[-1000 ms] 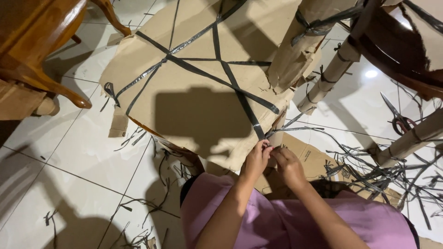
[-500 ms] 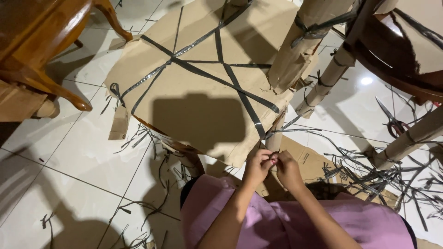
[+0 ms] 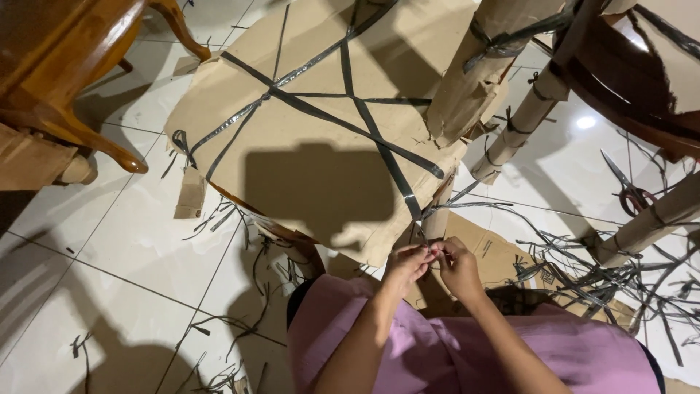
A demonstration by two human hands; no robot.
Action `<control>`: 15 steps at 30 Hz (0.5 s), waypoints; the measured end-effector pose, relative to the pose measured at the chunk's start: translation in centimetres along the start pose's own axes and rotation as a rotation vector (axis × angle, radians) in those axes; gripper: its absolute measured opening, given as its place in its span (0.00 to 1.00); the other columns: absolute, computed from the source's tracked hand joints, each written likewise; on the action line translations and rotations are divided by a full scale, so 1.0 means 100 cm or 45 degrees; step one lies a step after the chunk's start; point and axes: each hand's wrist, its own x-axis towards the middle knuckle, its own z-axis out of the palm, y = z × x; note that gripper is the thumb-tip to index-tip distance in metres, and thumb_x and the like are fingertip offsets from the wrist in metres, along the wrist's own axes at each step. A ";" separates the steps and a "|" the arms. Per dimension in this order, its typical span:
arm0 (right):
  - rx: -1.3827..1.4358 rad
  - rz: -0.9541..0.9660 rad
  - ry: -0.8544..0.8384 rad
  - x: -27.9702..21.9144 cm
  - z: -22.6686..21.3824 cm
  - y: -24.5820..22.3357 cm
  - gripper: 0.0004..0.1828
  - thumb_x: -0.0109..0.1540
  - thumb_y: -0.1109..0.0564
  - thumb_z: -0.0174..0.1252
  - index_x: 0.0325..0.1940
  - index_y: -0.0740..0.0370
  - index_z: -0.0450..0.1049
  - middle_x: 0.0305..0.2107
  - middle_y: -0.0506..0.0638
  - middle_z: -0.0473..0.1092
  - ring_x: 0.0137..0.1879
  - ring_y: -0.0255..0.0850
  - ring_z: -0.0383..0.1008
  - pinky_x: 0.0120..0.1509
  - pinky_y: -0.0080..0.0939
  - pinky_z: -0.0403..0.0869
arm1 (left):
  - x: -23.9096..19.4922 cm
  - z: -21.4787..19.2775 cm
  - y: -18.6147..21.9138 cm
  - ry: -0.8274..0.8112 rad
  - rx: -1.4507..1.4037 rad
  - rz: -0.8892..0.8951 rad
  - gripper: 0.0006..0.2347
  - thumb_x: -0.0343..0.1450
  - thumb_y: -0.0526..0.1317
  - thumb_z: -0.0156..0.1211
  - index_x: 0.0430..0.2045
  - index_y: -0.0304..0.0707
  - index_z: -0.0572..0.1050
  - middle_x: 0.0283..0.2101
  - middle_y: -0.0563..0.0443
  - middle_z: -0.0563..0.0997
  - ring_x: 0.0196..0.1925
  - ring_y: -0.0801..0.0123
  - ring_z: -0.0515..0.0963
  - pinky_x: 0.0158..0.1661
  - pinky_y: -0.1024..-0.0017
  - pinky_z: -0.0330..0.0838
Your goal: The person ties black strips of material around the legs of a wooden chair that has a cardboard seat. They repeatedly wrap and knot the strips to secure the cardboard in place.
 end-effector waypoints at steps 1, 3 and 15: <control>-0.010 -0.012 -0.001 0.000 -0.001 -0.002 0.04 0.61 0.65 0.62 0.35 0.60 0.81 0.26 0.56 0.72 0.34 0.54 0.76 0.39 0.43 0.75 | 0.011 -0.003 -0.011 0.054 -0.062 -0.002 0.16 0.71 0.43 0.70 0.49 0.37 0.78 0.45 0.51 0.80 0.49 0.68 0.84 0.53 0.70 0.77; -0.019 -0.025 -0.001 0.000 -0.003 -0.008 0.03 0.60 0.64 0.63 0.35 0.60 0.81 0.26 0.56 0.72 0.34 0.54 0.76 0.39 0.43 0.75 | 0.020 -0.001 -0.024 0.108 -0.123 -0.003 0.13 0.72 0.42 0.69 0.46 0.38 0.79 0.42 0.52 0.81 0.47 0.70 0.85 0.52 0.72 0.76; -0.047 -0.043 0.114 0.002 -0.005 -0.023 0.04 0.57 0.66 0.67 0.31 0.59 0.82 0.24 0.53 0.74 0.31 0.49 0.78 0.39 0.42 0.75 | 0.021 0.026 -0.054 0.318 -0.841 0.219 0.04 0.74 0.44 0.66 0.34 0.50 0.80 0.32 0.60 0.81 0.37 0.77 0.73 0.48 0.77 0.62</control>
